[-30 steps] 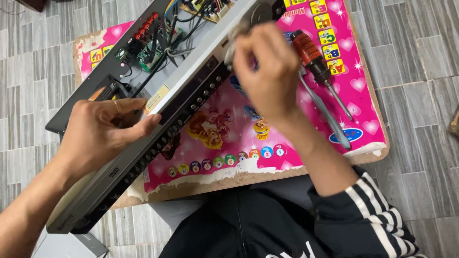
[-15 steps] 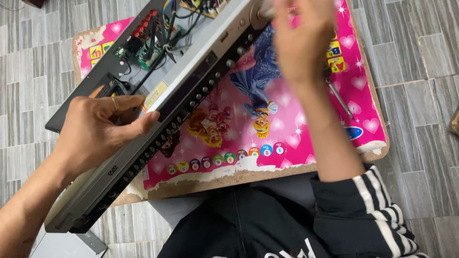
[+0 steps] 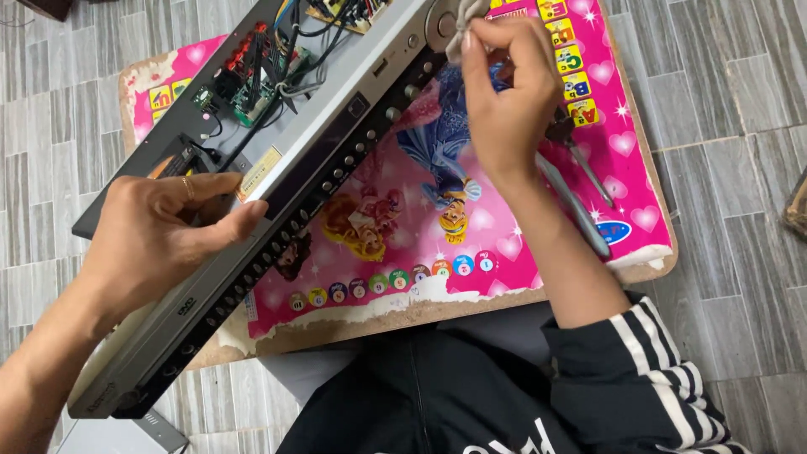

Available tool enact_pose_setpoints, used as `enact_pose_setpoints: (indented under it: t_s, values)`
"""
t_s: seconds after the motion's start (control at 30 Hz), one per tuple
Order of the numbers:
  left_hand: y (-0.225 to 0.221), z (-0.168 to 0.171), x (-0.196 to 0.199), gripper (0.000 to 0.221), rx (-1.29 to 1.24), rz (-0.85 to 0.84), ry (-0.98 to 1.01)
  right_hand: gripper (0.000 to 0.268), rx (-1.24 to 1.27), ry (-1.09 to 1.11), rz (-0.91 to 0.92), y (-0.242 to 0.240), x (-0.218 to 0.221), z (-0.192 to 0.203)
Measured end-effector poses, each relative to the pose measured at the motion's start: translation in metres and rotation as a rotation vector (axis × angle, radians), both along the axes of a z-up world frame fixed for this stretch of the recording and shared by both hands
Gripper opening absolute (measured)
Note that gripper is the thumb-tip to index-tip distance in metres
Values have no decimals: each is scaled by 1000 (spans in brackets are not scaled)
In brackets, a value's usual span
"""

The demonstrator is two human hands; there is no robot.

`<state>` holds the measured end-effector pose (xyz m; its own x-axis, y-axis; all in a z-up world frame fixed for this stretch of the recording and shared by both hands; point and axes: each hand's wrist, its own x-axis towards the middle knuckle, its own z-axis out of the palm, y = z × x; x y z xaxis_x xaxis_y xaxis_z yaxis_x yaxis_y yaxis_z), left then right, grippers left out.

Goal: Cleaning and repairing the internal components of a DVD player using a brush and cloth.

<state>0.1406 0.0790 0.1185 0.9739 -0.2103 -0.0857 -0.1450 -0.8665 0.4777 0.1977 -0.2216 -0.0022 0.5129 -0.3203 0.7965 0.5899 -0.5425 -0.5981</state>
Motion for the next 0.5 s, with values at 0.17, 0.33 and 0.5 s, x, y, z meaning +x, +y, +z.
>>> enact_pose_setpoints:
  t_s: [0.17,0.33,0.5]
  values:
    - [0,-3,2,50,-11,-24,-12,10,-17,-1,87,22,-12,-14]
    - [0,-1,0,51,9,-18,1,9,-90,-61,28,-7,9,-8]
    - [3,-10,-1,46,-48,-20,10,5,43,56,-14,-32,35,-21]
